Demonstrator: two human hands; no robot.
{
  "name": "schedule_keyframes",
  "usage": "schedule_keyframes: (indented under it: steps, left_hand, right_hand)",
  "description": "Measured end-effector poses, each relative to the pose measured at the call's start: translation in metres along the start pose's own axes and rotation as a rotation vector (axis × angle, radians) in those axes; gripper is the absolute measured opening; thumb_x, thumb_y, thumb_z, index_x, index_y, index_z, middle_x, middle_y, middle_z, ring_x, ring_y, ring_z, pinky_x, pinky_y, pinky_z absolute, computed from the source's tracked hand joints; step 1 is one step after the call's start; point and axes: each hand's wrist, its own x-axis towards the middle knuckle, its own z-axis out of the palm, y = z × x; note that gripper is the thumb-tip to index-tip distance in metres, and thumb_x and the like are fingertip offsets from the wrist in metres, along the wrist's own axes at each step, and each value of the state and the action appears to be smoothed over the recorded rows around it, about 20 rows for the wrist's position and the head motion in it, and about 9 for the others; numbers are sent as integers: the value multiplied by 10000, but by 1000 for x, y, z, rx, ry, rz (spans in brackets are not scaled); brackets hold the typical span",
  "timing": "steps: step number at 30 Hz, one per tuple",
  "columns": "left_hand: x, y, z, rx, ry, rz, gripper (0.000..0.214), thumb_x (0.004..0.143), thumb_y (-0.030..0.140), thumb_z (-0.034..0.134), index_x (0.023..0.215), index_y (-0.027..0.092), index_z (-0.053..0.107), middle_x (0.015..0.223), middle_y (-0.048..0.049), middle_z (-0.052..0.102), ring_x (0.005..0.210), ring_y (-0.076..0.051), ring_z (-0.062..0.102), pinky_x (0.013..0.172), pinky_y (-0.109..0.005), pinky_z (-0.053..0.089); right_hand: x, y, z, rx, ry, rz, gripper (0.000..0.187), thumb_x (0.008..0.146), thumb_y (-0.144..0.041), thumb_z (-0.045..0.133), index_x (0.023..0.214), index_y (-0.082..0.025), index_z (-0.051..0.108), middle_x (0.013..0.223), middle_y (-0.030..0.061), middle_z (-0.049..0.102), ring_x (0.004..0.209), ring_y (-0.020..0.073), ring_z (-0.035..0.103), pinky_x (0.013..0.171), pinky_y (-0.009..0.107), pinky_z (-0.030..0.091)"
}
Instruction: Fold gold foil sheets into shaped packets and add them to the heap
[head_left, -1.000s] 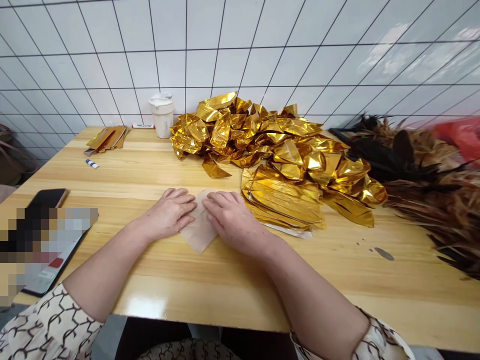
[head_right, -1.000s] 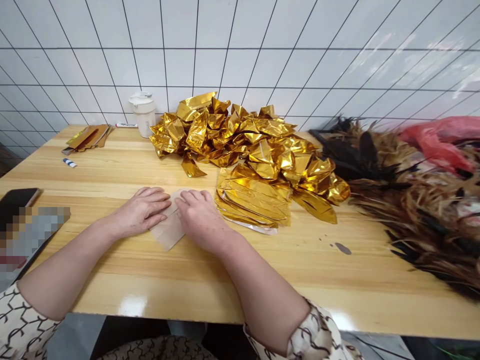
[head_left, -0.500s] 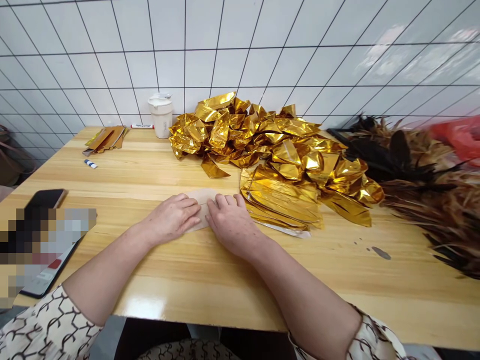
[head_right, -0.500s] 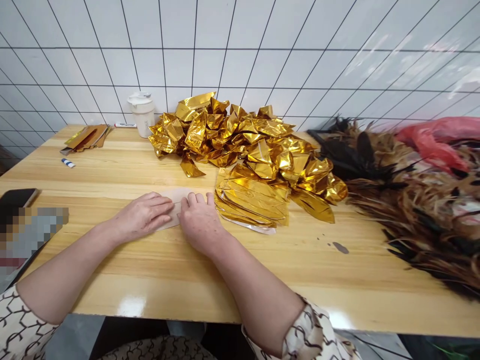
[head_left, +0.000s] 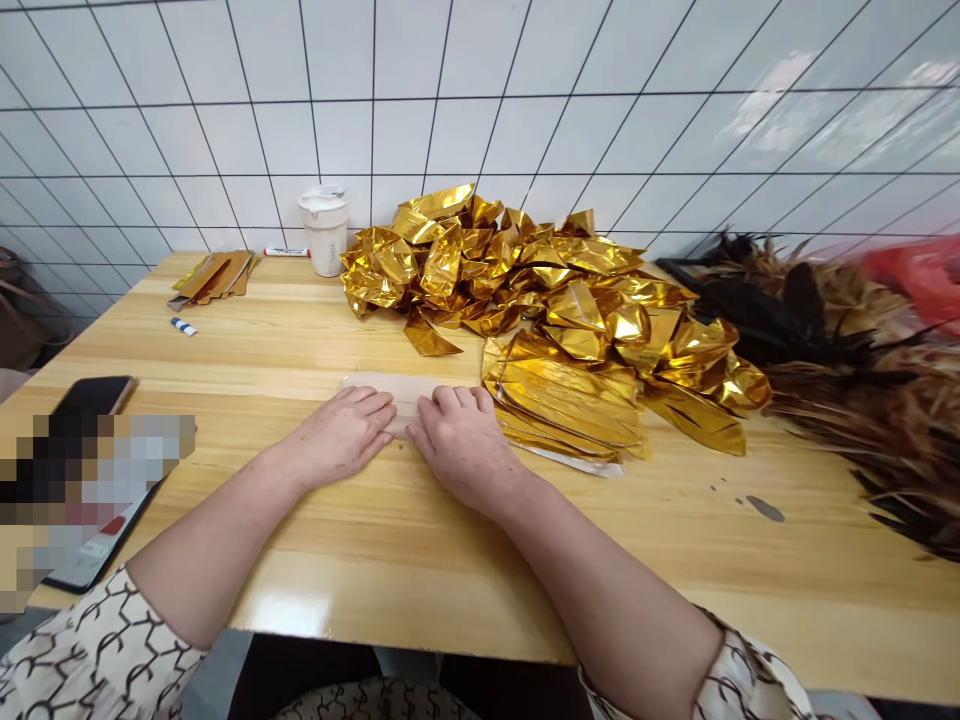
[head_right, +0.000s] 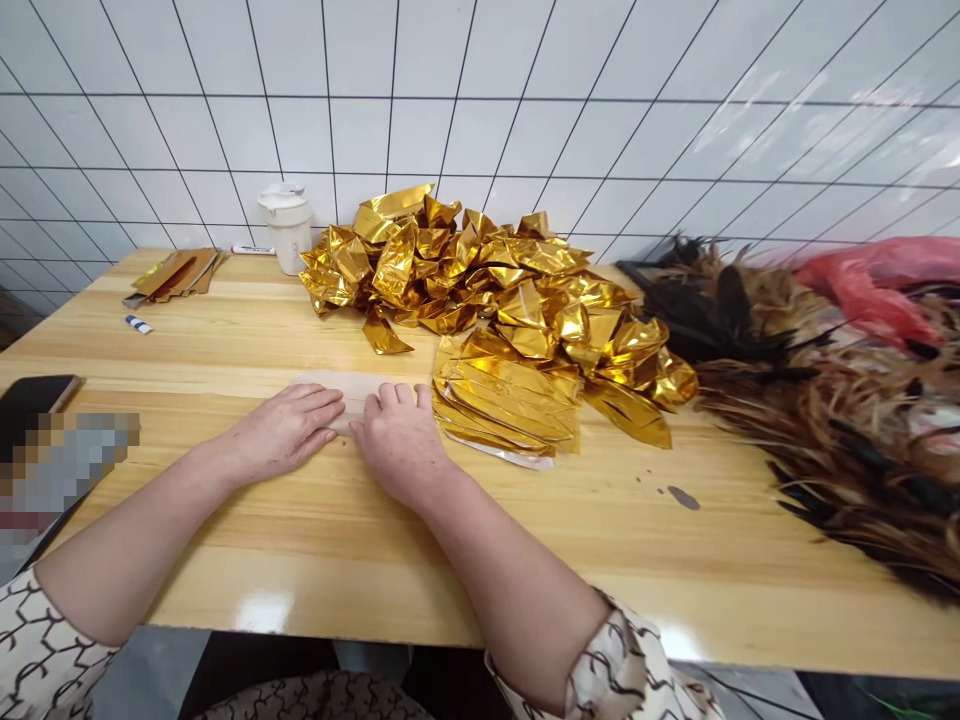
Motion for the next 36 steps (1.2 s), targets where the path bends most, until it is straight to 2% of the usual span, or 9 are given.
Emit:
schedule_keyframes:
  steps: [6, 11, 15, 22, 28, 36]
  left_hand:
    - [0, 3, 0, -48, -4, -5, 301, 958, 291, 396, 1138, 125, 572, 1106, -122, 630, 992, -232, 549, 925, -402, 449]
    - [0, 4, -3, -67, -32, -35, 356, 958, 379, 420, 1194, 149, 554, 1205, -114, 612, 1055, -236, 532, 948, -403, 427]
    - [0, 0, -8, -65, -66, -65, 337, 928, 395, 488, 1134, 147, 585, 1165, -109, 637, 1039, -240, 552, 936, -386, 436]
    - [-5, -11, -20, -69, -154, -126, 205, 875, 333, 548, 955, 161, 627, 1033, -91, 674, 1009, -243, 590, 907, -367, 462]
    - [-6, -11, -27, -78, -192, -136, 183, 813, 294, 561, 936, 172, 623, 1006, -74, 673, 1004, -244, 590, 896, -355, 476]
    - [-5, -10, -25, -34, -190, -136, 217, 773, 206, 516, 961, 170, 621, 1005, -81, 666, 1001, -246, 591, 930, -368, 473]
  right_hand:
    - [1, 0, 2, 49, 1, -51, 452, 952, -420, 402, 1241, -110, 558, 1097, 166, 598, 1021, 282, 480, 905, 413, 269]
    - [2, 4, -3, 74, -69, -54, 461, 935, -461, 440, 1205, -113, 579, 1116, 162, 593, 1033, 289, 494, 940, 443, 267]
    - [0, 12, -11, 77, -109, -51, 458, 896, -478, 508, 1143, -105, 607, 1126, 158, 596, 1029, 290, 501, 945, 447, 278]
    - [-1, 21, -20, 67, -172, -27, 414, 879, -451, 538, 1055, -91, 642, 1127, 173, 600, 1024, 287, 519, 950, 457, 302]
    - [0, 20, -21, 51, -185, -27, 409, 883, -432, 529, 1052, -78, 644, 1096, 173, 603, 1033, 291, 528, 954, 446, 319]
    - [0, 19, -23, 34, -198, -50, 366, 867, -366, 530, 1033, -63, 651, 1091, 182, 599, 1036, 290, 527, 968, 433, 325]
